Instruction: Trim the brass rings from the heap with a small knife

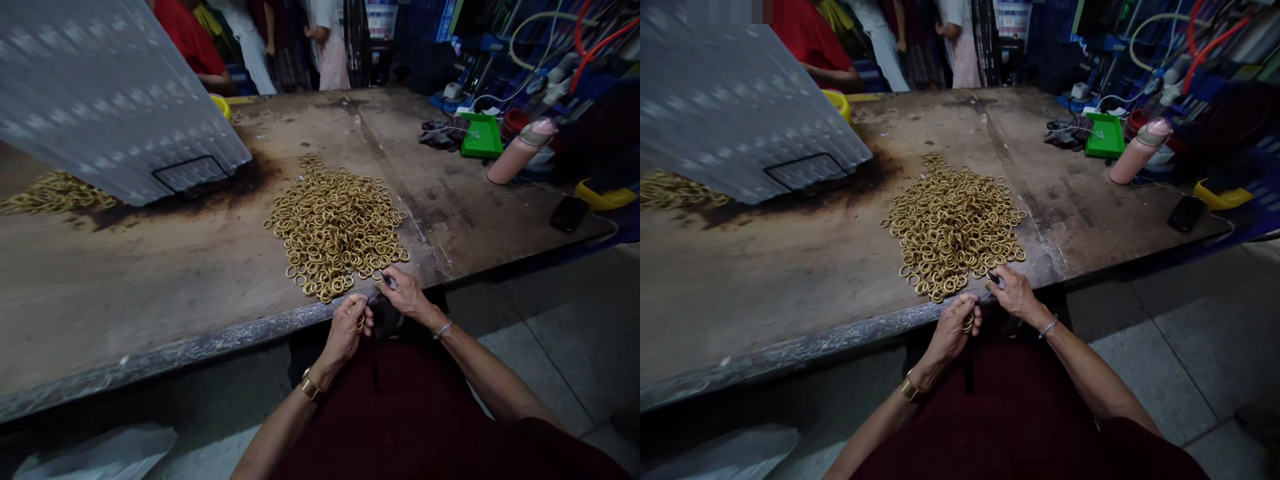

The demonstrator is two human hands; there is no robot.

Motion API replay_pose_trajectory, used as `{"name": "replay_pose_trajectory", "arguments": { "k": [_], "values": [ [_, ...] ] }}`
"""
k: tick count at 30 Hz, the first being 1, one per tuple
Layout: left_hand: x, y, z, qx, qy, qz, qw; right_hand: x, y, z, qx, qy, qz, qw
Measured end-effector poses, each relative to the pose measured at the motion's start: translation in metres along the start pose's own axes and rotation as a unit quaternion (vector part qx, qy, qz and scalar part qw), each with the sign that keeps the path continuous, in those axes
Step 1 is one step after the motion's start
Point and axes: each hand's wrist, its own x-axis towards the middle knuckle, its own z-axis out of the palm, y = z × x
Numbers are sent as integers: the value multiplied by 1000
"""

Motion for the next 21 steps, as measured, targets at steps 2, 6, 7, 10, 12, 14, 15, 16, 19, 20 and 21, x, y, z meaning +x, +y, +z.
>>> {"name": "replay_pose_trajectory", "arguments": {
  "k": [2, 6, 7, 10, 12, 14, 15, 16, 19, 20, 21],
  "values": [
    [0, 1, 0, 20, 15, 21, 999, -1, -9, 5, 51, -15, -25, 998],
    [0, 5, -2, 43, 20, 38, 998, 0, -25, 13, 136, -44, -29, 989],
    [0, 5, -3, 50, 27, 47, 997, 0, -28, 15, 161, -46, -15, 986],
    [0, 5, -5, 99, 57, 78, 990, 2, -34, 18, 218, -49, 49, 974],
    [0, 4, -6, 135, 76, 101, 983, 3, -36, 18, 229, -48, 90, 968],
    [1, 2, -7, 155, 89, 130, 975, 4, -37, 17, 233, -59, 121, 963],
    [1, 2, -7, 161, 93, 145, 972, 4, -37, 17, 241, -71, 134, 959],
    [2, 1, -8, 166, 94, 157, 969, 4, -37, 16, 254, -86, 146, 952],
    [1, 2, -9, 168, 83, 155, 970, 4, -35, 16, 290, -120, 179, 932],
    [0, 3, -9, 165, 76, 140, 973, 4, -34, 17, 295, -120, 185, 930],
    [-1, 4, -9, 160, 66, 121, 977, 4, -34, 17, 295, -116, 186, 930]
  ]
}}
